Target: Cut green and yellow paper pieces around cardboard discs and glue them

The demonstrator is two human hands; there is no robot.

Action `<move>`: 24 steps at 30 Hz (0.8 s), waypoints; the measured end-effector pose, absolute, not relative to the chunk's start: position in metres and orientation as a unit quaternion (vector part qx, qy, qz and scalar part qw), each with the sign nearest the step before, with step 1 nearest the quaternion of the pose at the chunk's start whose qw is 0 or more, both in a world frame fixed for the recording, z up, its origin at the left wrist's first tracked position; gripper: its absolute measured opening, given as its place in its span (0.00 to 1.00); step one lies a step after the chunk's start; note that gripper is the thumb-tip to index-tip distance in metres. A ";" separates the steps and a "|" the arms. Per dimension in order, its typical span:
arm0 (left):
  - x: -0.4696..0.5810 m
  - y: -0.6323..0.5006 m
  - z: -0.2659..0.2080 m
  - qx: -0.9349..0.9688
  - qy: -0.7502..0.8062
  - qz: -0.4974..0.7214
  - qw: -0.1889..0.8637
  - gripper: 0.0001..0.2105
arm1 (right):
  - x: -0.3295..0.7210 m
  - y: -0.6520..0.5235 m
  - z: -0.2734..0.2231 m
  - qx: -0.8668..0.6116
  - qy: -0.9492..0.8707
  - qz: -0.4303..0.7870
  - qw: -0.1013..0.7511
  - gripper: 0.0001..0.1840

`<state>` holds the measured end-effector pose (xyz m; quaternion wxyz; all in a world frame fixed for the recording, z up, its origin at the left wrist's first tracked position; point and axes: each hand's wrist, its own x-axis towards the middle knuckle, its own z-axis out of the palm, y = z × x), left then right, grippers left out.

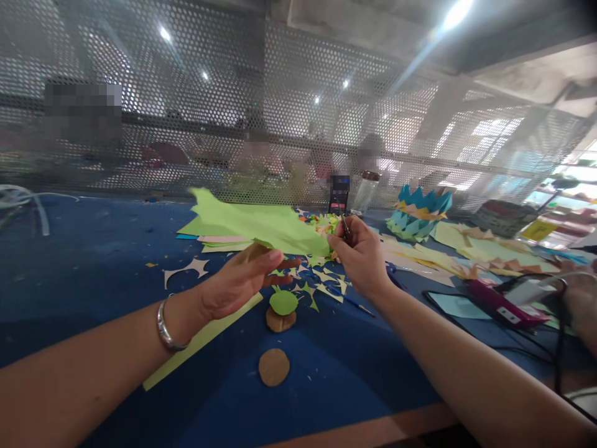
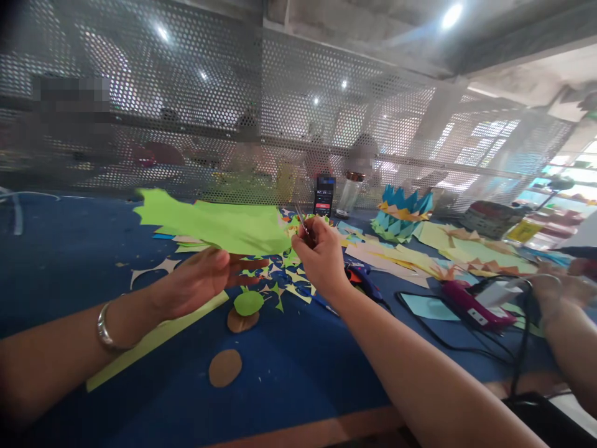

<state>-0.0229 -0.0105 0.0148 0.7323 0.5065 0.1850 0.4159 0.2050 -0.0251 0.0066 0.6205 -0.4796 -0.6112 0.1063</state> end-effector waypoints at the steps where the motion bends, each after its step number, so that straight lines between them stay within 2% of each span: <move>1: -0.022 -0.011 0.012 0.534 0.195 0.384 0.727 0.06 | 0.204 -0.026 0.007 -0.481 -0.613 0.105 0.618 0.10; 4: -0.017 -0.012 0.008 0.569 0.217 0.337 0.718 0.09 | 0.200 -0.029 0.009 -0.475 -0.633 0.101 0.603 0.09; 8: -0.008 -0.007 0.006 0.485 0.267 0.363 0.750 0.13 | 0.190 -0.035 0.011 -0.446 -0.667 0.127 0.584 0.09; 10: -0.006 0.000 0.006 0.439 0.317 0.349 0.764 0.11 | 0.185 -0.037 0.012 -0.430 -0.679 0.149 0.576 0.09; 13: -0.008 0.010 0.007 0.386 0.347 0.444 0.730 0.04 | 0.183 -0.037 0.009 -0.435 -0.684 0.153 0.566 0.11; 16: -0.009 0.013 0.009 0.361 0.311 0.538 0.695 0.02 | 0.184 -0.035 0.005 -0.454 -0.659 0.183 0.571 0.17; 20: -0.009 0.010 0.011 0.377 0.253 0.573 0.682 0.06 | 0.184 -0.031 0.000 -0.459 -0.611 0.287 0.578 0.23; 24: -0.009 0.007 0.011 0.397 0.222 0.582 0.674 0.04 | 0.177 -0.029 -0.004 -0.457 -0.565 0.386 0.567 0.24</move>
